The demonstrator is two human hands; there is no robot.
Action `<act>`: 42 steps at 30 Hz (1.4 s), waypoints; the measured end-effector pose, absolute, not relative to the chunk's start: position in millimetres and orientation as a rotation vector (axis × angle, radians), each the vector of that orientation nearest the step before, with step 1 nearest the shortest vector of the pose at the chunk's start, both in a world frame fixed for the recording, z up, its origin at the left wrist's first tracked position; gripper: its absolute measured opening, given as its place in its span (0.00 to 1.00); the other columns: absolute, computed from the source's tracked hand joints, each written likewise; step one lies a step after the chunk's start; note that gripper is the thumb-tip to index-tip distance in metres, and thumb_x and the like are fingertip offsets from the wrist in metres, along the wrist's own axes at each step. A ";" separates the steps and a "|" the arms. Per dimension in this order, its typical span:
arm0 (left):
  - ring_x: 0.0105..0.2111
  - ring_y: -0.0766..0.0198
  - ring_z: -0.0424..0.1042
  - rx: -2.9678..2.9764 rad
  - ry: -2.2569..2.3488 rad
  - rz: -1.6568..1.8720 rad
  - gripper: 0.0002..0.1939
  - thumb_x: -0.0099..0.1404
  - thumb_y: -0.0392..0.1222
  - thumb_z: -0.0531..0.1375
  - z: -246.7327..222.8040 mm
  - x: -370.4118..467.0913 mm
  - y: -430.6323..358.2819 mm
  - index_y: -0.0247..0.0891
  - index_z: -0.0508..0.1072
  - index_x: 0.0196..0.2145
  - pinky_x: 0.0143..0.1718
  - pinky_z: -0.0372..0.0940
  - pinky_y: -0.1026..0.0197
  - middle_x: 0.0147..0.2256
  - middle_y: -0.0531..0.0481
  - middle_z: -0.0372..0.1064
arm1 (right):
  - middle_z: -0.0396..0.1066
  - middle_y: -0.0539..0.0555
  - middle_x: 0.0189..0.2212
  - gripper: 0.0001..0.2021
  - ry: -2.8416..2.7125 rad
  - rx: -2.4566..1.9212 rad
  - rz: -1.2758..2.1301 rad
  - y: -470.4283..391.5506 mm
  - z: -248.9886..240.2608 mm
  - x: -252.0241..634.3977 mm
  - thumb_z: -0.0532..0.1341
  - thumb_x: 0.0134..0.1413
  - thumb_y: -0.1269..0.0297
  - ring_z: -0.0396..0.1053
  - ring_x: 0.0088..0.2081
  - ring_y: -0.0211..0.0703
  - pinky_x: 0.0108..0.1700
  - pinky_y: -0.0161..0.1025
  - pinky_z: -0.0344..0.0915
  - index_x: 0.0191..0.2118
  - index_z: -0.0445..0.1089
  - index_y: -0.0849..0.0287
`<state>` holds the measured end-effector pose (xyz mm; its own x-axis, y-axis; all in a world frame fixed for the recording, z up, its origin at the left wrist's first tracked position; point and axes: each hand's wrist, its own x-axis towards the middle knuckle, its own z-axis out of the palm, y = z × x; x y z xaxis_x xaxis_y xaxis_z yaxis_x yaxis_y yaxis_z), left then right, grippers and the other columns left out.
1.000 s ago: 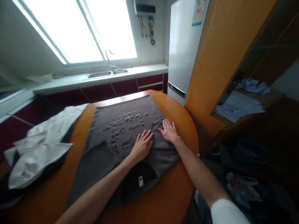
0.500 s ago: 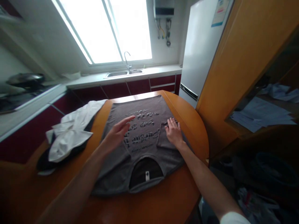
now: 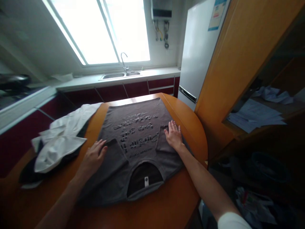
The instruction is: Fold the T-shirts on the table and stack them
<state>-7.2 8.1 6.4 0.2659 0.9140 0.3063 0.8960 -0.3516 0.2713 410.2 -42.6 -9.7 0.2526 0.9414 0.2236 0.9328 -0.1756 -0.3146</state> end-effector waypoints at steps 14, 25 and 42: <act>0.65 0.50 0.60 2.363 1.856 0.796 0.24 0.71 0.43 0.46 10.4 -37.6 12.1 0.36 0.72 0.57 0.67 0.50 0.41 0.62 0.40 0.65 | 0.44 0.64 0.72 0.33 -1.681 -2.194 0.002 -46.0 -12.0 419.8 0.41 0.71 0.51 0.41 0.73 0.52 0.70 0.58 0.39 0.72 0.49 0.68; 0.70 0.40 0.45 2.407 1.939 0.481 0.28 0.73 0.51 0.49 0.5 -23.2 2.2 0.38 0.63 0.66 0.66 0.46 0.31 0.70 0.37 0.50 | 0.47 0.65 0.71 0.30 -1.792 -2.084 -0.038 -43.0 -22.3 411.5 0.44 0.70 0.53 0.44 0.72 0.53 0.70 0.56 0.43 0.69 0.57 0.67; 0.71 0.46 0.43 2.621 1.504 0.428 0.32 0.74 0.59 0.50 9.2 18.9 -37.6 0.45 0.57 0.69 0.68 0.42 0.34 0.71 0.44 0.49 | 0.48 0.61 0.72 0.29 -1.983 -1.954 0.054 -49.8 -17.1 399.2 0.46 0.70 0.52 0.45 0.72 0.53 0.70 0.60 0.44 0.70 0.55 0.60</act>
